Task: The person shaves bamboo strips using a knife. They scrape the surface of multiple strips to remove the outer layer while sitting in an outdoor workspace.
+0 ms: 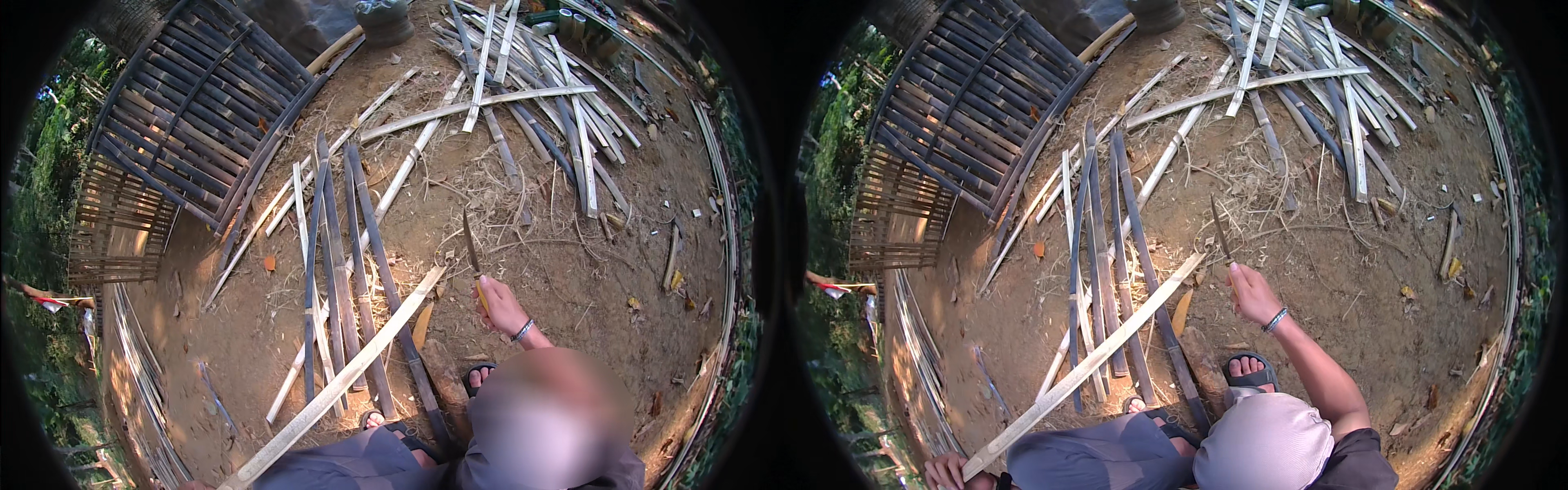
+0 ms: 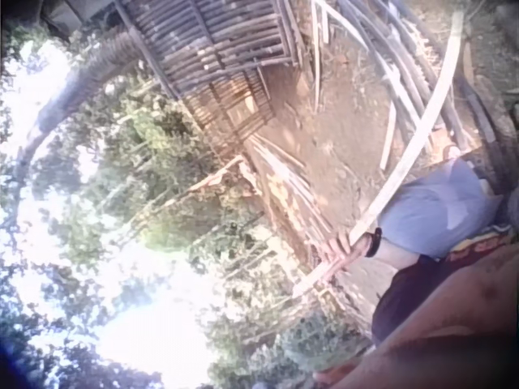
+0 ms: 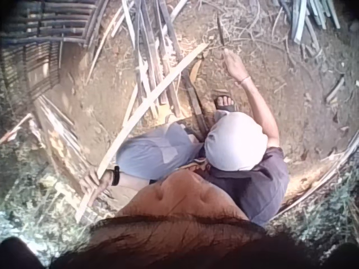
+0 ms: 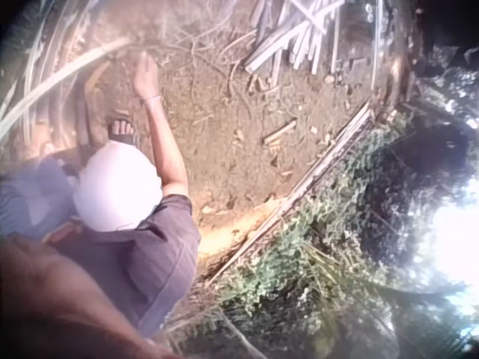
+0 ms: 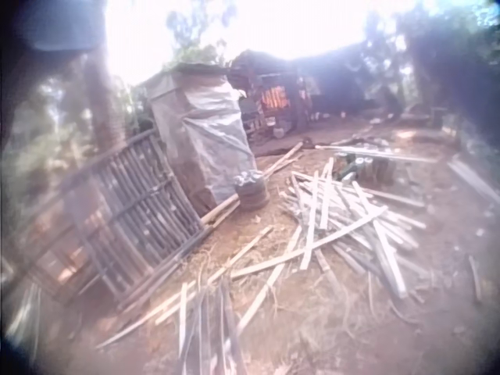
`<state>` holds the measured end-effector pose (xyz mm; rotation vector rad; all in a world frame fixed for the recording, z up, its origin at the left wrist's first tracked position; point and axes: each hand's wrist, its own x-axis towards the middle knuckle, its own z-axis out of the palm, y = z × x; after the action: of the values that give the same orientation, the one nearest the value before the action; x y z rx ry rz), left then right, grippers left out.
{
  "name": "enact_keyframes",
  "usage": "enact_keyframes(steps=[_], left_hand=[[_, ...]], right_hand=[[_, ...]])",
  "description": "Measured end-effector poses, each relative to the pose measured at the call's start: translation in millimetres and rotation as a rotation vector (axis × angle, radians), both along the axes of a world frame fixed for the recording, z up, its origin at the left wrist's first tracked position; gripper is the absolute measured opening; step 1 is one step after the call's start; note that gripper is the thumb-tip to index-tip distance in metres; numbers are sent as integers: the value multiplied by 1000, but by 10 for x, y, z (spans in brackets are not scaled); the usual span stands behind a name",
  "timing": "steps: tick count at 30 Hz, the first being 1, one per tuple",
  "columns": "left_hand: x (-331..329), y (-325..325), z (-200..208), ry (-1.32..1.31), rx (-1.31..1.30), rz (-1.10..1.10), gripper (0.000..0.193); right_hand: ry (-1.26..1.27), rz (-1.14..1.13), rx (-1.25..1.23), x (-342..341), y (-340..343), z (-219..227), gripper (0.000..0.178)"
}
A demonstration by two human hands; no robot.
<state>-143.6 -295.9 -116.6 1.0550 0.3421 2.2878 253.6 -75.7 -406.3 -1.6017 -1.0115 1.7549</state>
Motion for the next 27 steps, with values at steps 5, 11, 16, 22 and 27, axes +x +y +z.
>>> enact_keyframes(steps=[5, 11, 16, 22, 27], left_hand=[[5, 19, -13, 50, -35, 282, 52], [122, 64, -8, 231, 68, 67, 47], [101, 55, -48, 240, 147, -92, 44], [48, 44, -60, 201, 110, -69, 46], [9, 57, -74, 206, 109, -106, 47]], right_hand=[[-308, 281, 312, -190, -291, 71, 39], [-291, 520, 575, -564, -498, 72, 36], [-404, 561, 499, -619, -321, -79, 35], [-468, 496, 458, -534, -134, -357, 34], [-429, 419, 426, -611, -187, -404, 36]])
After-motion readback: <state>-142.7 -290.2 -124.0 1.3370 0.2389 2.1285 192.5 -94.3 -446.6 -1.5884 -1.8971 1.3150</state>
